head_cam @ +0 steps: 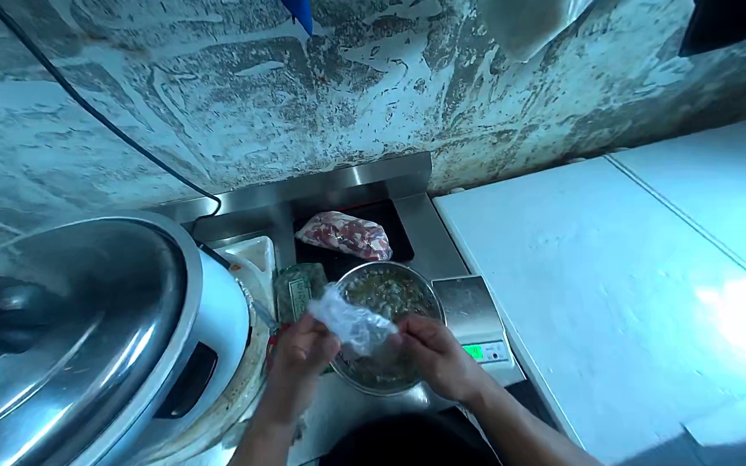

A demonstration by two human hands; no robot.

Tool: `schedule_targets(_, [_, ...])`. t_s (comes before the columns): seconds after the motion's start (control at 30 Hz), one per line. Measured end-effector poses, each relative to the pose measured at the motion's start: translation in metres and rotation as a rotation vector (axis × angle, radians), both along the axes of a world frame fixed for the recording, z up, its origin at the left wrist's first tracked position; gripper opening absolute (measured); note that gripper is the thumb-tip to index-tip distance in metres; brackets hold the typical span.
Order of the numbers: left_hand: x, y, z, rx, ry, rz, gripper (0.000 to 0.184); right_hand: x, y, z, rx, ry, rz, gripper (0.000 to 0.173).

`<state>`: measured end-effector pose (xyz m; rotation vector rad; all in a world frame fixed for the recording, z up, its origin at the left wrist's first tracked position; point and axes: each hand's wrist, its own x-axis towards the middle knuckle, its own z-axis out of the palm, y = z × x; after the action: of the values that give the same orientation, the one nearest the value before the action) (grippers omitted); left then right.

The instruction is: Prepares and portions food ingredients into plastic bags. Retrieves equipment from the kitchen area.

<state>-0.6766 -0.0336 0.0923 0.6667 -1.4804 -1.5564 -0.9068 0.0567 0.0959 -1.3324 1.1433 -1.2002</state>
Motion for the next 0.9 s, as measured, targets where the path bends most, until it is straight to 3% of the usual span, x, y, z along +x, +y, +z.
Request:
schedule_targets(0.07, [0.009, -0.006, 0.015, -0.084, -0.018, 0.091, 0.021, 0.005, 0.004, 0.001, -0.022, 0.052, 0.02, 0.027])
schedule_targets(0.2, [0.017, 0.002, 0.032, -0.14, 0.055, 0.088, 0.016, 0.019, 0.02, 0.004, -0.056, 0.154, -0.345, 0.022])
schedule_targets(0.27, [0.02, 0.011, 0.038, -0.255, -0.005, 0.131, 0.028, 0.028, 0.028, 0.011, -0.095, 0.251, -0.553, 0.027])
schedule_targets(0.3, [0.019, 0.016, 0.042, -0.343, -0.067, 0.144, 0.04, 0.033, 0.031, 0.02, -0.11, 0.272, -0.557, 0.032])
schedule_targets(0.37, [0.014, 0.032, 0.047, -0.493, -0.186, 0.144, 0.049, 0.045, 0.033, 0.043, -0.025, 0.234, -0.358, 0.045])
schedule_targets(0.4, [0.014, 0.038, 0.044, -0.556, -0.239, 0.122, 0.046, 0.051, 0.03, 0.049, 0.027, 0.168, -0.256, 0.046])
schedule_targets(0.47, [0.018, 0.042, 0.036, -0.674, -0.373, 0.07, 0.031, 0.059, 0.021, 0.048, 0.059, 0.054, -0.214, 0.03])
schedule_targets(0.53, [0.023, 0.041, 0.034, -0.683, -0.464, 0.052, 0.022, 0.059, 0.017, 0.045, 0.03, 0.022, -0.253, 0.024])
schedule_targets(0.63, [0.034, 0.041, 0.035, -0.63, -0.474, 0.058, 0.029, 0.06, 0.021, 0.044, 0.0, -0.101, -0.277, 0.02])
schedule_targets(0.7, [0.034, 0.042, 0.042, -0.642, -0.435, -0.024, 0.029, 0.058, 0.021, 0.05, 0.055, -0.174, -0.194, 0.032])
schedule_targets(0.73, [0.032, 0.043, 0.047, -0.639, -0.426, -0.054, 0.027, 0.057, 0.019, 0.053, 0.088, -0.149, -0.147, 0.038])
schedule_targets(0.77, [0.029, 0.044, 0.052, -0.63, -0.426, -0.036, 0.032, 0.057, 0.015, 0.054, 0.093, -0.08, -0.13, 0.033])
schedule_targets(0.83, [0.026, 0.043, 0.057, -0.629, -0.507, 0.146, 0.037, 0.061, 0.012, 0.054, 0.002, 0.09, -0.171, 0.021])
schedule_targets(0.9, [0.029, 0.04, 0.065, -0.649, -0.687, 0.286, 0.025, 0.063, 0.011, 0.054, -0.166, 0.171, -0.228, 0.017])
